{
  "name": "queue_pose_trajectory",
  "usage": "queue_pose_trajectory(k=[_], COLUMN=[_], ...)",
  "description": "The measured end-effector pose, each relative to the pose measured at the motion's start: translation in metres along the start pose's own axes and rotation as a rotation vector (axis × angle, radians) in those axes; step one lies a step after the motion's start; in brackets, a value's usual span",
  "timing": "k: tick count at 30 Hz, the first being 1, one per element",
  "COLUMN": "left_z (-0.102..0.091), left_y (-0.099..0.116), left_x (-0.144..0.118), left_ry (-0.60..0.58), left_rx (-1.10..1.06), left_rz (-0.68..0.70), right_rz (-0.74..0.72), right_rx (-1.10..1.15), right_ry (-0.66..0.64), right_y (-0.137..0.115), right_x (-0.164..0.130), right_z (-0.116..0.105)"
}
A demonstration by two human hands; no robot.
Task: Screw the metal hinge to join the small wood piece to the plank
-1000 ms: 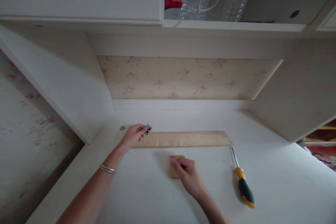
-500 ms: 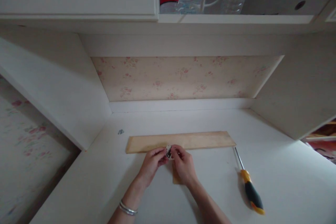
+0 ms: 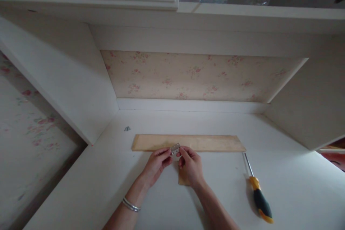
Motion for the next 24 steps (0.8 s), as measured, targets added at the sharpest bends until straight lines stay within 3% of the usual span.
queue_pose_trajectory(k=[8, 15, 24], left_z=[0.0008, -0.0038, -0.0013], left_y=[0.0033, -0.0005, 0.007], left_x=[-0.0022, 0.0006, -0.0002], left_ry=[-0.015, 0.016, 0.094], left_rx=[0.101, 0.003, 0.197], left_rz=[0.0, -0.024, 0.127], right_rz=[0.036, 0.033, 0.077], right_rx=[0.044, 0.11, 0.092], right_ry=[-0.022, -0.055, -0.035], right_y=[-0.0054, -0.0066, -0.002], right_x=[-0.0021, -0.003, -0.0019], right_z=[0.0021, 0.0028, 0.0036])
Point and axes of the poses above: each hand's wrist, its own x-axis towards the middle knuckle, its own z-axis out of the palm, y = z × x, the point moved 1 cm from there along x, towards the middle knuckle, and after that the axes turned 11 degrees about -x, right-handed, at the moved point
